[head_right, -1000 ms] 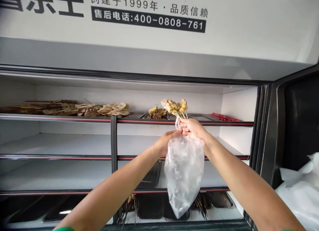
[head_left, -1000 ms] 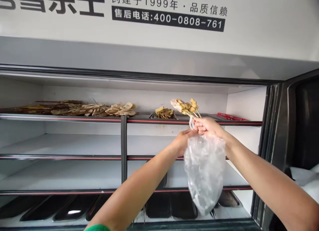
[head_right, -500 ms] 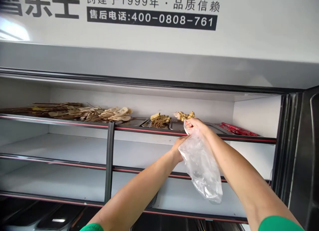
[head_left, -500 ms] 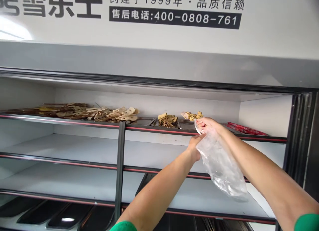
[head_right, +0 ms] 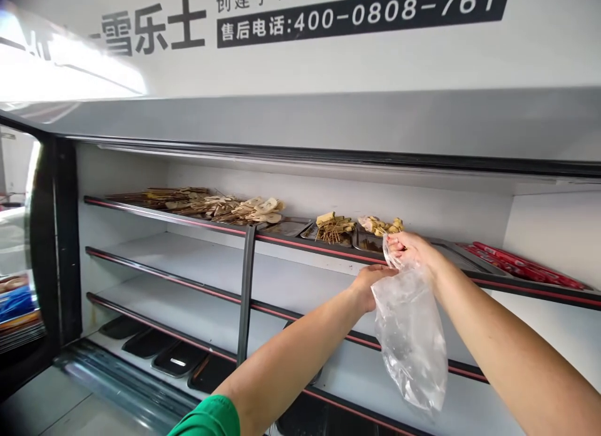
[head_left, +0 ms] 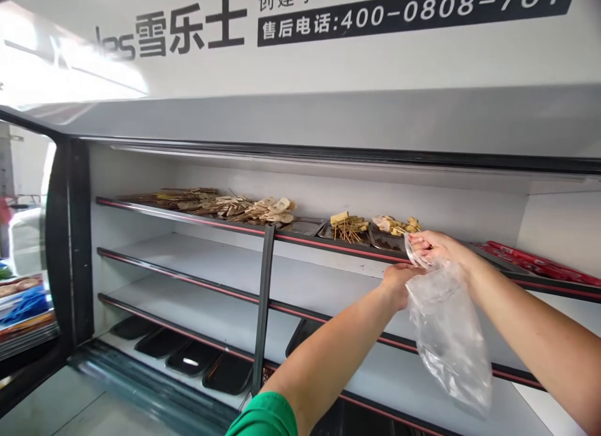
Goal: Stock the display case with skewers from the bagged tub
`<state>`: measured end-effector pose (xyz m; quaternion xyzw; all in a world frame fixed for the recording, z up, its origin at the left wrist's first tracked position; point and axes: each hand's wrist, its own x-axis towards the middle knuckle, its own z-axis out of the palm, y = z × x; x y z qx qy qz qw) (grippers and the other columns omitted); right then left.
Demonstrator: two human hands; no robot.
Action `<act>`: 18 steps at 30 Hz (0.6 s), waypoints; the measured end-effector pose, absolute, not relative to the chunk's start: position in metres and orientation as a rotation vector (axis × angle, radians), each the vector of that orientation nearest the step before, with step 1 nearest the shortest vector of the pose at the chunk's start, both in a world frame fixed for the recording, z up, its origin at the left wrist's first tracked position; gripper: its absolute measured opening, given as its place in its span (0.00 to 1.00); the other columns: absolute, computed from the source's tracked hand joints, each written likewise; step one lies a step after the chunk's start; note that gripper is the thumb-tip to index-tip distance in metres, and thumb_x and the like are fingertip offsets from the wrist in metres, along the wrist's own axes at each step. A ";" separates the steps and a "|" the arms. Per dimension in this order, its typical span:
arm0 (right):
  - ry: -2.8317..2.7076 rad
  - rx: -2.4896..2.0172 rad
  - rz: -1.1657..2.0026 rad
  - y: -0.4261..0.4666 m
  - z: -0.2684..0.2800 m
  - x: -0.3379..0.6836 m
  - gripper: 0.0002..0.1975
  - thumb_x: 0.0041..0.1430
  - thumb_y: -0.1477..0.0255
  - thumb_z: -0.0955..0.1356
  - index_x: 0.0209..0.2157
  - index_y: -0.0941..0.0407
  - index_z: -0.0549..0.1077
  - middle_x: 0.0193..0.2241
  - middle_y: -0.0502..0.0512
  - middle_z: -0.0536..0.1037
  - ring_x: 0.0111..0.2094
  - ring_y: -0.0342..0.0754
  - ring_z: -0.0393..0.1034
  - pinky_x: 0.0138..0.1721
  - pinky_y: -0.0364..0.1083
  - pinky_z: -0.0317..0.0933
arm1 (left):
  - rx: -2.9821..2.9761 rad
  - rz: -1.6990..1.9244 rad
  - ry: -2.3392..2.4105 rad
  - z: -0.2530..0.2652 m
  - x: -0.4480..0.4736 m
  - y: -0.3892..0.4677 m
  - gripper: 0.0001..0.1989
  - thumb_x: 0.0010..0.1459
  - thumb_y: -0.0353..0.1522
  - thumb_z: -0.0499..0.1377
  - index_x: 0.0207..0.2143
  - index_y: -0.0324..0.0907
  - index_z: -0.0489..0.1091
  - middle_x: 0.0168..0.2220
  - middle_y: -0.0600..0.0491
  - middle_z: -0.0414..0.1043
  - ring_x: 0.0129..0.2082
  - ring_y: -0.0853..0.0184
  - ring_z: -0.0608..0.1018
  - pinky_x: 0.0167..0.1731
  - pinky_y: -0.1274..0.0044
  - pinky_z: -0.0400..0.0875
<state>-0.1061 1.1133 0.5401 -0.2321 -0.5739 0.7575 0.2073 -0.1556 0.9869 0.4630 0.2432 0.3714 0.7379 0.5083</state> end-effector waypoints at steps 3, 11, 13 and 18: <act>-1.558 -0.643 2.138 1.110 0.541 -0.105 0.14 0.60 0.81 0.57 0.21 0.55 0.53 0.13 0.40 0.51 0.11 0.31 0.41 0.15 0.36 0.37 | 0.607 1.792 0.998 0.471 -0.150 0.975 0.12 0.38 0.20 0.65 0.21 0.40 0.64 0.23 0.51 0.69 0.23 0.66 0.73 0.30 0.72 0.68; -1.516 -0.685 2.132 1.111 0.539 -0.103 0.13 0.59 0.81 0.59 0.23 0.55 0.53 0.13 0.40 0.52 0.10 0.32 0.44 0.12 0.35 0.39 | 0.644 1.796 1.031 0.474 -0.146 0.967 0.10 0.42 0.19 0.62 0.19 0.38 0.63 0.19 0.53 0.66 0.19 0.69 0.69 0.27 0.74 0.67; -1.475 -0.696 2.149 1.108 0.539 -0.102 0.13 0.59 0.81 0.58 0.23 0.55 0.52 0.13 0.40 0.52 0.09 0.32 0.44 0.11 0.35 0.41 | 0.651 1.793 1.034 0.472 -0.146 0.968 0.10 0.42 0.18 0.61 0.20 0.37 0.63 0.19 0.52 0.66 0.18 0.70 0.69 0.26 0.74 0.67; -1.403 -0.685 2.207 1.101 0.543 -0.105 0.13 0.60 0.82 0.56 0.23 0.55 0.52 0.12 0.40 0.54 0.09 0.32 0.46 0.10 0.34 0.41 | 0.639 1.804 1.027 0.471 -0.146 0.972 0.09 0.43 0.18 0.60 0.21 0.37 0.63 0.19 0.52 0.66 0.18 0.70 0.69 0.25 0.75 0.65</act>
